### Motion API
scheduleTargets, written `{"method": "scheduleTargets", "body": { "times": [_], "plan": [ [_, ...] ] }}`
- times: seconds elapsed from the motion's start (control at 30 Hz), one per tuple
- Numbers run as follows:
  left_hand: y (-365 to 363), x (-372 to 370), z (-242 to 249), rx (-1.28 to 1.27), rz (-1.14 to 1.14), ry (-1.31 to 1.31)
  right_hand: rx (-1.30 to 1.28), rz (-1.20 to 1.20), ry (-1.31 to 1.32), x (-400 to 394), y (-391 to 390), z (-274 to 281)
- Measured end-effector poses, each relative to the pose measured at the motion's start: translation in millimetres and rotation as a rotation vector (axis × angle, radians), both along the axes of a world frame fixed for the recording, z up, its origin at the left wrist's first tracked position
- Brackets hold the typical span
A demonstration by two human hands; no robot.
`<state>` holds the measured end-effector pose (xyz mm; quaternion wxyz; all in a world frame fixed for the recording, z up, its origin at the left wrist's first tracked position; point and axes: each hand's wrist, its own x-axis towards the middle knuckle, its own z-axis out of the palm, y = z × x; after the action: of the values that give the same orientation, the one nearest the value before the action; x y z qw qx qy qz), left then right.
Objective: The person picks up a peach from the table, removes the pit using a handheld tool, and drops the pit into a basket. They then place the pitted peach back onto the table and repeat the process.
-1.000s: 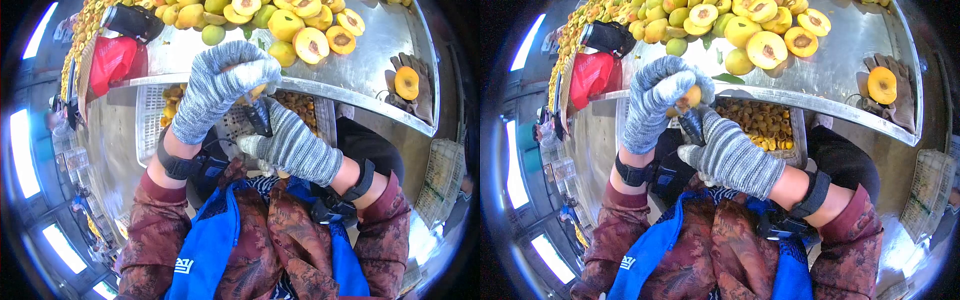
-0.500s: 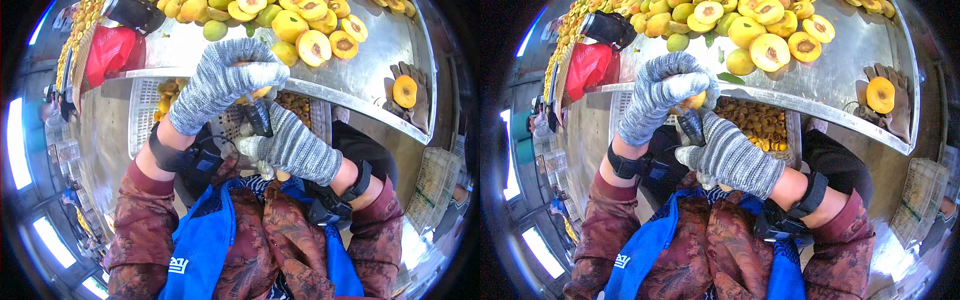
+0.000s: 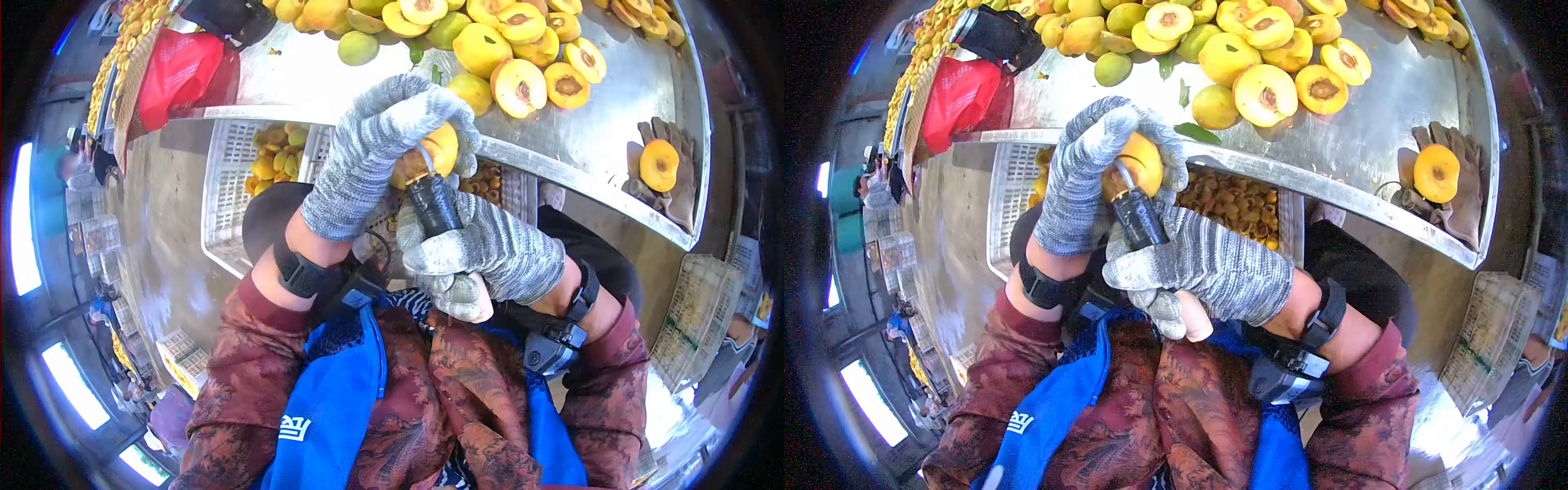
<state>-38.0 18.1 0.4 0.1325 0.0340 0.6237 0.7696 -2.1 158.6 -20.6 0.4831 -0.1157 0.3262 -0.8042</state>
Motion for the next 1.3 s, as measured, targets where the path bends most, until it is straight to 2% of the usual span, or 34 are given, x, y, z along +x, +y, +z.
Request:
{"method": "scheduleTargets", "body": {
  "times": [0.07, 0.13, 0.2, 0.23, 0.27, 0.3, 0.33, 0.37, 0.4, 0.43, 0.47, 0.53, 0.57, 0.63, 0.77, 0.83, 0.87, 0.9, 0.93, 0.97, 1.0, 1.03, 1.07, 1.13, 1.2, 1.27, 1.3],
  "plan": [
    [2, 1, 0, -0.002, 0.029, 0.052, 0.177, 0.075, -0.02, -4, 1, 12],
    [-1, 2, -4, 0.04, 0.056, -0.003, 0.235, 0.116, 0.042, -7, -2, 13],
    [-6, 3, -13, 0.03, 0.064, 0.038, 0.5, 0.015, 0.201, -1, -10, 5],
    [-6, 3, -16, 0.116, 0.1, -0.043, 0.628, -0.343, 0.847, 9, -21, -26],
    [-7, 4, -20, 0.201, 0.134, -0.123, 0.627, -0.341, 0.858, 8, -21, -21],
    [-15, 3, -28, 0.348, 0.034, -0.097, 0.772, -0.287, 0.873, 6, -21, -14],
    [-15, 4, -32, 0.35, 0.039, -0.085, 0.916, -0.232, 0.886, 4, -22, -9],
    [-14, 5, -35, 0.088, 0.171, 0.02, 0.954, -0.257, 1.034, 2, -22, -13],
    [-14, 6, -34, -0.176, 0.304, 0.122, 0.947, -0.253, 1.045, 1, -22, -15],
    [-16, 8, -28, -0.068, 0.283, 0.006, 1.009, -0.248, 1.168, 0, -21, -16],
    [-17, 10, -26, -0.066, 0.292, 0.012, 1.071, -0.243, 1.291, -1, -20, -18],
    [-19, 14, -23, -0.254, 0.262, 0.308, 1.043, -0.303, 1.364, -3, -19, -26],
    [-21, 15, -23, -0.254, 0.272, 0.312, 1.038, -0.35, 1.491, -6, -20, -25],
    [-26, 15, -24, -0.209, 0.252, 0.238, 1.052, -0.367, 1.675, -10, -19, -22],
    [-30, 16, -31, -0.228, 0.307, 0.145, 1.159, -0.328, 1.822, -10, -17, -22],
    [-31, 18, -26, 0.355, 0.321, -0.143, 1.127, -0.278, 1.862, -11, -13, -21],
    [-32, 19, -21, 0.356, 0.327, -0.15, 1.099, -0.237, 1.899, -9, -12, -20],
    [-35, 18, -12, 0.398, 0.401, -0.151, 1.131, -0.223, 1.79, -4, -13, -18],
    [-40, 15, -7, 0.439, 0.475, -0.146, 1.126, -0.219, 1.791, -1, -12, -19],
    [-50, 8, -18, -0.018, 0.561, 0.071, 1.164, -0.105, 1.776, -2, -11, -23],
    [-62, 11, -23, -0.024, 0.569, 0.079, 1.199, 0.007, 1.757, -3, -10, -29],
    [-70, 15, -14, 0.284, 0.609, -0.011, 1.267, 0.104, 1.761, -3, -8, -43],
    [-79, 16, -8, 0.6, 0.628, -0.104, 1.277, 0.094, 1.763, -2, -8, -39],
    [-128, 23, 0, -0.918, 0.607, 0.501, 1.266, 0.091, 1.79, 1, -3, -31],
    [-163, 21, -13, -0.409, 0.811, 0.221, 1.3, 0.091, 1.765, 1, 1, -33],
    [-144, 15, 5, -0.464, 0.724, 0.199, 1.275, 0.178, 1.71, 1, 3, -35],
    [-135, 13, 10, -0.533, 0.666, 0.162, 1.242, 0.125, 1.692, 1, 4, -33]
  ]
}}
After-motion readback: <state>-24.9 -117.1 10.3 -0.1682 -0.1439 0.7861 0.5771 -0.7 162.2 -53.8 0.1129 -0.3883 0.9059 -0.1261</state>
